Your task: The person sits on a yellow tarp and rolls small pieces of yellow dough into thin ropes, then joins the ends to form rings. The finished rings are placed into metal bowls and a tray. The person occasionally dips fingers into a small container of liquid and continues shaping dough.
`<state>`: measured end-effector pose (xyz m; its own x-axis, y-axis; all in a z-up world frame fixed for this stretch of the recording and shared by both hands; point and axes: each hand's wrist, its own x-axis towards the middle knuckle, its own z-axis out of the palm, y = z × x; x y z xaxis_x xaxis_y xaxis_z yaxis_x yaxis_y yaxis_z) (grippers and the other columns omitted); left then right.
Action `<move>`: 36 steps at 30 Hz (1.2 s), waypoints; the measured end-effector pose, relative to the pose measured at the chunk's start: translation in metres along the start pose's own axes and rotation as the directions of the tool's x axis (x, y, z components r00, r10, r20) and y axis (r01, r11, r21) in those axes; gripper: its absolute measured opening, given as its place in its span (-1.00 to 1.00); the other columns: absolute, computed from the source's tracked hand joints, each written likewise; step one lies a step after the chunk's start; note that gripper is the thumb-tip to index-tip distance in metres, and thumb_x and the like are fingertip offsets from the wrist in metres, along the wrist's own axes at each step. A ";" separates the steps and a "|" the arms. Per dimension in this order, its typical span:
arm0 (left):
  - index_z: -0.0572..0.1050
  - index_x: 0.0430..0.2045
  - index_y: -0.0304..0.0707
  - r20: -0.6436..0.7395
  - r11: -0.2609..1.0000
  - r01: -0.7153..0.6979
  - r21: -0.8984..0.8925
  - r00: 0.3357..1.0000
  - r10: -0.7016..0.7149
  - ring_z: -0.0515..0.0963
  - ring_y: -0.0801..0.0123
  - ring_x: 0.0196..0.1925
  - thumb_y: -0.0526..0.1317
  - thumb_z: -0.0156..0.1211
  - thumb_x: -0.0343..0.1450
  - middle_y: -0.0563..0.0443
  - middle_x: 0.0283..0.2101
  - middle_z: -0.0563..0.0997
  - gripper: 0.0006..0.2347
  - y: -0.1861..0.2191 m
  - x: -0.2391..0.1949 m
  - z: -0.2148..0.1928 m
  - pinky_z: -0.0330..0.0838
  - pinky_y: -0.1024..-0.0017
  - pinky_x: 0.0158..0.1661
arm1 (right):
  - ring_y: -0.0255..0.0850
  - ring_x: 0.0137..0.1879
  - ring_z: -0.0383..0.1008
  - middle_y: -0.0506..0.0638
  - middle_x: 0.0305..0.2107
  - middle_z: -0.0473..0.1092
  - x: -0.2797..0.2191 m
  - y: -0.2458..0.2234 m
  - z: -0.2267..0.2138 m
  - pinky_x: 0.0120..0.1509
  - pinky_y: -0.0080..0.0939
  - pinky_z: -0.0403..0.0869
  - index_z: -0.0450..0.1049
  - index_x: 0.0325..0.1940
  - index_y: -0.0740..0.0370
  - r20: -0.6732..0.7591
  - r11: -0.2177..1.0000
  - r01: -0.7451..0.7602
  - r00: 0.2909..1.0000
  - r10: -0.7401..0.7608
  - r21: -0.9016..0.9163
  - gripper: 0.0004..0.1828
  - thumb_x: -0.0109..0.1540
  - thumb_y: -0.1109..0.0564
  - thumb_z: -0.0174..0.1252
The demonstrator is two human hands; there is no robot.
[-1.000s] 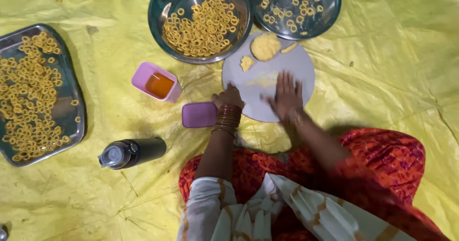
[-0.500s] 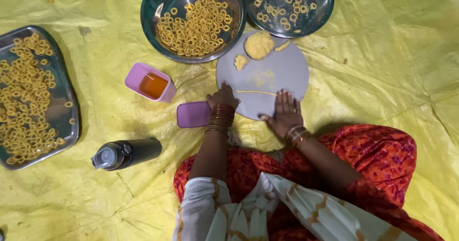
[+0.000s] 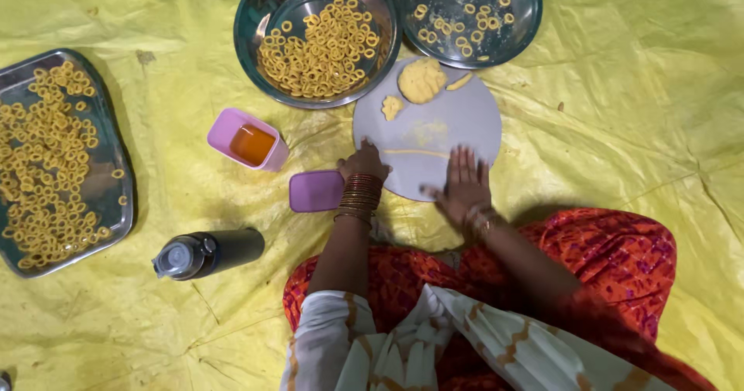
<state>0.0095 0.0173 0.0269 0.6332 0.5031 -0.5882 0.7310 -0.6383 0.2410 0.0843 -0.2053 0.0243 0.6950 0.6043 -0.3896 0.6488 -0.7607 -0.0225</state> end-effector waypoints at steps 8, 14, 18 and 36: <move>0.06 0.45 0.07 0.003 0.999 -0.054 0.002 0.999 0.054 0.51 0.16 0.26 0.13 0.28 0.36 0.27 0.53 0.08 -0.25 -0.009 -0.001 0.001 0.11 -0.24 0.31 | 0.04 0.65 -0.59 0.20 0.56 -0.48 0.045 0.019 -0.017 0.60 0.24 -0.46 -0.45 0.59 0.35 -0.104 0.997 -0.080 0.991 0.079 -0.002 0.16 0.28 -0.59 -0.44; -0.03 0.56 -0.09 0.031 1.000 -0.009 0.002 0.999 0.009 0.59 0.14 0.23 0.16 0.27 0.39 0.08 0.37 0.42 -0.14 -0.002 0.003 0.002 0.15 -0.20 0.33 | 0.03 0.63 -0.61 0.19 0.55 -0.52 0.014 0.015 0.003 0.59 0.20 -0.48 -0.50 0.57 0.34 -0.009 0.997 -0.003 1.000 0.002 -0.077 0.13 0.28 -0.57 -0.43; 0.02 0.48 -0.02 0.018 0.999 -0.047 0.003 0.999 0.047 0.52 0.12 0.27 0.14 0.28 0.37 0.19 0.51 0.10 -0.21 -0.005 -0.001 0.001 0.11 -0.23 0.31 | 0.03 0.66 -0.58 0.18 0.57 -0.49 0.045 0.014 -0.017 0.61 0.23 -0.44 -0.46 0.58 0.35 -0.057 0.995 -0.094 0.994 0.093 -0.024 0.13 0.29 -0.56 -0.42; -0.06 0.50 -0.03 0.008 0.999 -0.050 0.010 0.999 0.050 0.51 0.13 0.27 0.17 0.27 0.36 0.23 0.52 0.13 -0.15 -0.007 0.013 0.006 0.11 -0.23 0.30 | 0.05 0.63 -0.64 0.24 0.54 -0.54 0.004 0.008 0.007 0.62 0.12 -0.38 -0.52 0.57 0.37 0.022 0.999 0.022 1.000 -0.021 -0.044 0.22 0.25 -0.66 -0.51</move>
<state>0.0110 0.0245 0.0133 0.6669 0.4662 -0.5813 0.6960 -0.6683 0.2625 0.0904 -0.2104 0.0162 0.6742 0.6150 -0.4088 0.6770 -0.7359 0.0093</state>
